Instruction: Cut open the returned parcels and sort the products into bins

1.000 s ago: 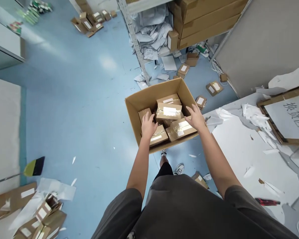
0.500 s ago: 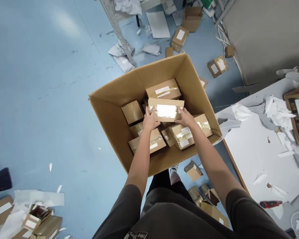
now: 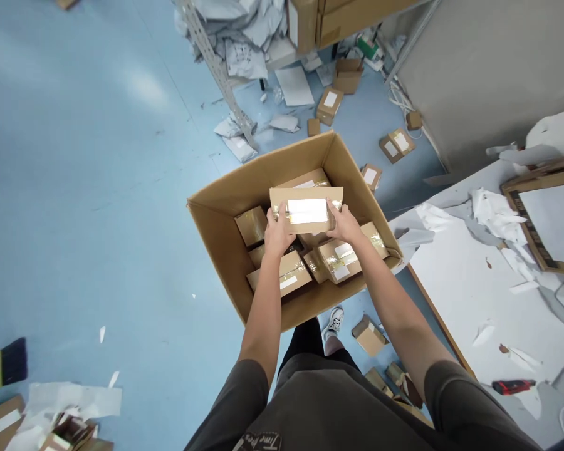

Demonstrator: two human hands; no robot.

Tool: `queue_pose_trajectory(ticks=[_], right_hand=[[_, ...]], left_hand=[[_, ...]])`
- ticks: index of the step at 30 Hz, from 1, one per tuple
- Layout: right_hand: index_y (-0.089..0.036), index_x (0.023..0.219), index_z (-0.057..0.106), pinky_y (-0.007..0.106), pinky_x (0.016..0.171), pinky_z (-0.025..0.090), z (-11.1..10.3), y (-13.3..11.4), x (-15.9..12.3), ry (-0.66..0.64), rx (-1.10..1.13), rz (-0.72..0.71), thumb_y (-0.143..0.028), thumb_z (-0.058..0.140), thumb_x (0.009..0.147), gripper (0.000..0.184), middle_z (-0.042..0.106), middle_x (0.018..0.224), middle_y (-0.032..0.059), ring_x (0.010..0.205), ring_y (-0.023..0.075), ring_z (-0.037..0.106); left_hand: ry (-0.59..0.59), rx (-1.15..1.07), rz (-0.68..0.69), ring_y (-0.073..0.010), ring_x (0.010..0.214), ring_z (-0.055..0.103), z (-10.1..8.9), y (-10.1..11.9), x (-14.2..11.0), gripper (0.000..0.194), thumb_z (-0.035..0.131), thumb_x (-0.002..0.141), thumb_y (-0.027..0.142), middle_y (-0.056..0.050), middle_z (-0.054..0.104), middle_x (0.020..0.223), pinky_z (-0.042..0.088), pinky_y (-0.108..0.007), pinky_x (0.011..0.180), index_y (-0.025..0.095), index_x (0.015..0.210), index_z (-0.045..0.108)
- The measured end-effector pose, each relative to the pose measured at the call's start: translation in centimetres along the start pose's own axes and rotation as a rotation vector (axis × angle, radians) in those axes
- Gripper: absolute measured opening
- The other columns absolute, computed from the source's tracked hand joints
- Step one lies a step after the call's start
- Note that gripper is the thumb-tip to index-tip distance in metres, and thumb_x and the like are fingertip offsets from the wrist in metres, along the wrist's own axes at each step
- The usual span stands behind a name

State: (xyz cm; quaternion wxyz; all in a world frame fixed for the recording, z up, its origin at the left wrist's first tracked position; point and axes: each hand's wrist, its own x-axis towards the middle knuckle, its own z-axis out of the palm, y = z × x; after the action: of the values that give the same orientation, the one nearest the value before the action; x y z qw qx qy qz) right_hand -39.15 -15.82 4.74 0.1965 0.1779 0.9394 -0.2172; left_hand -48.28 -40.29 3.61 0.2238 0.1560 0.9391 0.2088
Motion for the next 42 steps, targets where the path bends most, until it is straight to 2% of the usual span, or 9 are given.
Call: queue_pose_trajectory(ticks=[4,8,11,14,21,25,29,35,42], right_hand=[[-0.037,0.174,0.006,0.045,0.104,0.049,-5.9,-1.8,-4.9,0.102,0.0,-0.057,-0.034,0.089,0.077,0.127,0.043,0.133,0.0119,0.124,0.0364,0.056],[-0.036,0.174,0.008,0.044,0.103,0.049,-10.8,-1.0,-11.7,0.226,-0.006,-0.064,-0.034,0.09,0.076,0.128,0.045,0.133,0.0126,0.122,0.0358,0.057],[-0.035,0.174,0.01,0.043,0.1,0.05,-13.6,1.3,-17.9,0.316,0.002,-0.027,-0.035,0.09,0.076,0.127,0.046,0.132,0.013,0.121,0.0353,0.057],[-0.035,0.174,0.016,0.042,0.098,0.05,-15.6,4.8,-25.0,0.388,0.03,0.039,-0.033,0.089,0.075,0.123,0.047,0.133,0.0138,0.121,0.0351,0.057],[-0.033,0.173,0.023,0.04,0.095,0.051,-16.5,16.6,-42.5,0.548,0.109,0.252,-0.034,0.087,0.076,0.116,0.048,0.132,0.014,0.12,0.0345,0.056],[-0.034,0.172,0.023,0.039,0.096,0.05,-14.5,23.0,-50.7,0.602,0.181,0.416,-0.035,0.086,0.077,0.114,0.048,0.131,0.0127,0.121,0.0334,0.055],[-0.033,0.172,0.025,0.04,0.099,0.048,-11.5,27.5,-55.5,0.633,0.241,0.599,-0.036,0.085,0.077,0.112,0.048,0.134,0.0133,0.124,0.034,0.052],[-0.03,0.171,0.028,0.042,0.107,0.045,-7.8,31.8,-55.9,0.634,0.331,0.79,-0.033,0.084,0.078,0.108,0.047,0.142,0.0157,0.13,0.034,0.05],[-0.029,0.171,0.024,0.042,0.106,0.047,-4.3,33.9,-47.0,0.51,0.522,1.05,-0.045,0.087,0.081,0.11,0.051,0.141,0.0166,0.129,0.0342,0.055]], left_hand=[[0.086,0.045,0.033,-0.0433,0.137,0.061,-5.5,4.0,-4.1,0.121,0.086,0.079,0.028,-0.018,0.011,0.178,0.056,-0.051,0.108,0.036,0.173,0.011],[0.162,0.087,0.131,-0.0438,0.134,0.063,-9.1,9.5,-8.8,0.121,0.087,0.078,0.03,-0.017,0.015,0.176,0.058,-0.051,0.105,0.037,0.173,0.013],[0.201,0.109,0.237,-0.0435,0.136,0.062,-10.0,14.3,-12.6,0.121,0.087,0.078,0.032,-0.017,0.019,0.175,0.058,-0.051,0.105,0.037,0.173,0.013],[0.208,0.134,0.351,-0.0441,0.137,0.061,-9.2,19.6,-16.6,0.121,0.087,0.078,0.035,-0.019,0.022,0.174,0.058,-0.051,0.105,0.036,0.174,0.013],[0.138,0.139,0.673,-0.0439,0.138,0.059,-2.5,33.3,-25.1,0.118,0.088,0.076,0.037,-0.019,0.028,0.17,0.058,-0.051,0.106,0.032,0.173,0.021],[0.024,0.155,0.816,-0.0425,0.139,0.059,3.2,40.3,-28.5,0.115,0.09,0.075,0.039,-0.018,0.03,0.169,0.058,-0.05,0.107,0.032,0.171,0.027],[-0.136,0.159,0.937,-0.0405,0.142,0.057,9.1,45.2,-30.1,0.118,0.092,0.074,0.04,-0.017,0.032,0.169,0.057,-0.047,0.108,0.033,0.171,0.027],[-0.331,0.206,1.021,-0.0399,0.139,0.06,16.1,49.3,-27.9,0.118,0.092,0.075,0.042,-0.018,0.03,0.169,0.058,-0.045,0.106,0.033,0.172,0.025],[-0.578,0.336,1.092,-0.0392,0.139,0.06,22.0,53.0,-17.7,0.111,0.094,0.075,0.032,-0.015,0.019,0.176,0.054,-0.045,0.11,0.037,0.169,0.035]])
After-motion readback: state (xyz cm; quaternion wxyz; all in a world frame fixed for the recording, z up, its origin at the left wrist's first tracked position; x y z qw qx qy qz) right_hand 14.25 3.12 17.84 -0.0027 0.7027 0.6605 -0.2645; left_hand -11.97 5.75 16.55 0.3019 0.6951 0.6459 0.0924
